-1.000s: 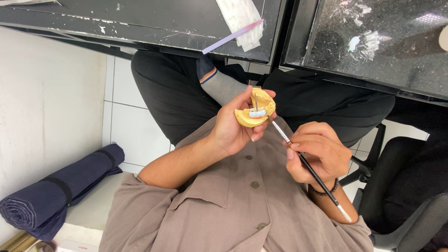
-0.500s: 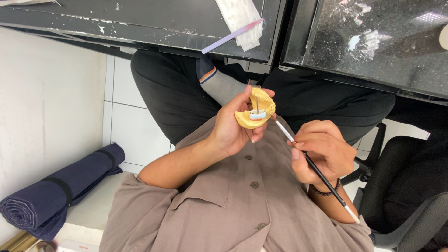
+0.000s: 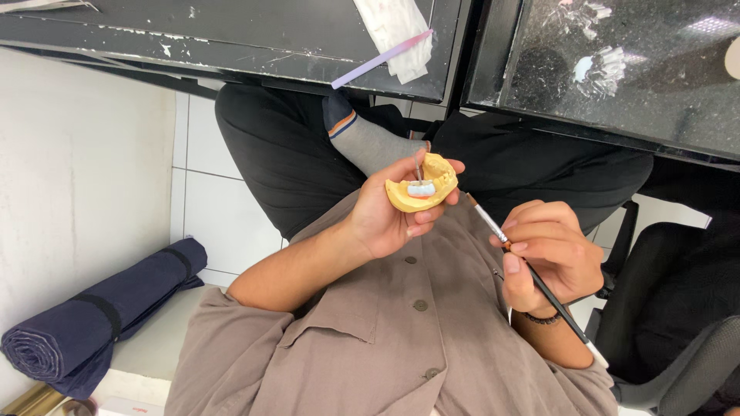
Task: The person holds a yellow dental impression model with a prosthetic tooth in one hand and uses a fine brush to apply and shape porcelain/ceramic material on the prosthesis. They rotate the model, dip the brush, and work on different surfaces of the tooth throughout the episode.
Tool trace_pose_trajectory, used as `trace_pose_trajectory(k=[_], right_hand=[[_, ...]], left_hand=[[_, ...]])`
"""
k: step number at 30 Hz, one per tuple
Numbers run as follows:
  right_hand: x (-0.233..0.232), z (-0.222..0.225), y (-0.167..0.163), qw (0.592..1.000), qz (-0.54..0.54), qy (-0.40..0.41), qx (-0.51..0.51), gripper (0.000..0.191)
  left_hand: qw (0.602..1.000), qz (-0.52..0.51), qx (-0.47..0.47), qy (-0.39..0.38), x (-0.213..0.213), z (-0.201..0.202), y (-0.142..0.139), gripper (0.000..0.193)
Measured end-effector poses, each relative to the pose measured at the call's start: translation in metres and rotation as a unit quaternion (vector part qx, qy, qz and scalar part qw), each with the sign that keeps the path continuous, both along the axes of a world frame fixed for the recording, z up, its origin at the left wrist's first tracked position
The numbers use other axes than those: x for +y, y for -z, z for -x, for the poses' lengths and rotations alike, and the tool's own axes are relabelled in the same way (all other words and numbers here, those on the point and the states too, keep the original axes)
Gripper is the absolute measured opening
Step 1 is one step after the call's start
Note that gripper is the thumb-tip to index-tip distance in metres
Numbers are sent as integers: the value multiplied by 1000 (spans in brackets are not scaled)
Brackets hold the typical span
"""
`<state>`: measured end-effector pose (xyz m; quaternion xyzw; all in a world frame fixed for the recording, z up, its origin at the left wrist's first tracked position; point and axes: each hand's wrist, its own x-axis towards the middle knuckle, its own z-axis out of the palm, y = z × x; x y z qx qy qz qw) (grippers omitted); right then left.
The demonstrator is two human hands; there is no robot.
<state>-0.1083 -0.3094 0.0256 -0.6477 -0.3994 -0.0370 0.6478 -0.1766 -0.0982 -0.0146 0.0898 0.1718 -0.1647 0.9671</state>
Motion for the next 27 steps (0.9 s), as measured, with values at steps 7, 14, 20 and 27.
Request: trace_pose_trajectory(k=[7,14,20,27], right_hand=[[-6,2,7,999,1,38,30,14],[-4,-1,17,995,-63,55,62,16],[-8,-1,13,996,-10,48,68,15],[-4,1,0,995,57,53,58,16]], left_hand=[[978,-188,-35,-87,-2,4,-20,53],[959,-245,-97,-106,2,9,-33,53],[938,-300,-134,-105,1,11,-36,53],[995,-71,-23,-63,11,0,-16,53]])
